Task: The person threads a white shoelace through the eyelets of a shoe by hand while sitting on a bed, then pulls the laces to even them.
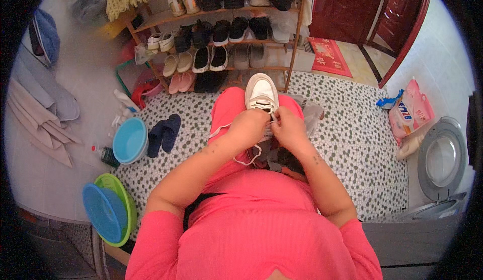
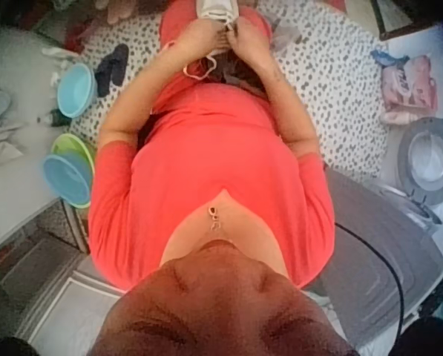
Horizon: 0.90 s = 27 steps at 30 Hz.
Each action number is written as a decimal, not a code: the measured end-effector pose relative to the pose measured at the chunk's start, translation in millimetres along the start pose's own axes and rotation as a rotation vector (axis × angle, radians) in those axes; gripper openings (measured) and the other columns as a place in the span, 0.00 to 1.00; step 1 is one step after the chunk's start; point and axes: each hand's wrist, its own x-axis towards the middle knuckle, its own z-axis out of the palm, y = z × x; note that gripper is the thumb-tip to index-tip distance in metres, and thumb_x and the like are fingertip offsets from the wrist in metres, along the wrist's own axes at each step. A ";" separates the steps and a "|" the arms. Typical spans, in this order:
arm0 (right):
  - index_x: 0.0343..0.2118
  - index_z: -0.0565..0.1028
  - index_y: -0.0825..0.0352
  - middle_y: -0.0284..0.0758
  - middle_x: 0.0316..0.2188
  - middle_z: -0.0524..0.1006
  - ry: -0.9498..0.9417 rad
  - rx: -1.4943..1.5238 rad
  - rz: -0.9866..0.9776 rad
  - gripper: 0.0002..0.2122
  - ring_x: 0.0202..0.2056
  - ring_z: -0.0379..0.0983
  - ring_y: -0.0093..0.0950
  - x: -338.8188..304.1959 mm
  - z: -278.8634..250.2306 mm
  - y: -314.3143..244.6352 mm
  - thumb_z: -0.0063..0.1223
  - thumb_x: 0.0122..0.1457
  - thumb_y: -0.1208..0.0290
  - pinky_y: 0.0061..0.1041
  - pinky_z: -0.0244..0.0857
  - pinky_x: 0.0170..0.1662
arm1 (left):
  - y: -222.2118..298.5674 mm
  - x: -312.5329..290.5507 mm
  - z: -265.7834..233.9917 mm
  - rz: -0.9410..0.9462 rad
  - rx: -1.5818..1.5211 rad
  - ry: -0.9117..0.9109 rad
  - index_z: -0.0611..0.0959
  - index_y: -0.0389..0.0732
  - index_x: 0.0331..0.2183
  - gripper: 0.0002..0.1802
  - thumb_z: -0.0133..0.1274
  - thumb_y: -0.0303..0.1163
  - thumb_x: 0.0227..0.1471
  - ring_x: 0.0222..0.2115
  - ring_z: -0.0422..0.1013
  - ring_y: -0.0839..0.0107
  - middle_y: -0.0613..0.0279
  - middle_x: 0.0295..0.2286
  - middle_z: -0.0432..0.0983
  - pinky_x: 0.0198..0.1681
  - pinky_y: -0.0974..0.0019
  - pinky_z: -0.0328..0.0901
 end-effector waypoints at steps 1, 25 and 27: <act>0.31 0.69 0.71 0.48 0.29 0.73 -0.018 -0.003 0.037 0.11 0.33 0.70 0.45 -0.1 -1.8 4.9 0.50 0.47 0.70 0.39 0.64 0.37 | 1.1 -2.2 -0.5 -0.015 0.139 -0.063 0.79 0.38 0.24 0.06 0.49 0.27 0.40 0.29 0.72 0.54 0.50 0.25 0.74 0.33 0.57 0.67; 0.37 0.70 0.70 0.31 0.30 0.73 -0.059 0.750 0.035 0.08 0.32 0.69 0.20 2.2 24.5 62.7 0.47 0.52 0.78 0.20 0.64 0.37 | 9.2 5.4 22.1 -0.218 -0.082 0.236 0.80 0.40 0.26 0.09 0.49 0.34 0.44 0.29 0.72 0.54 0.53 0.27 0.74 0.31 0.55 0.66; 0.37 0.70 0.70 0.30 0.29 0.73 -0.059 0.776 0.061 0.08 0.32 0.69 0.20 1.7 25.3 62.7 0.46 0.52 0.79 0.19 0.63 0.37 | 9.8 8.1 24.3 -0.213 -0.117 0.270 0.80 0.40 0.25 0.09 0.49 0.34 0.43 0.29 0.72 0.54 0.53 0.27 0.74 0.32 0.55 0.66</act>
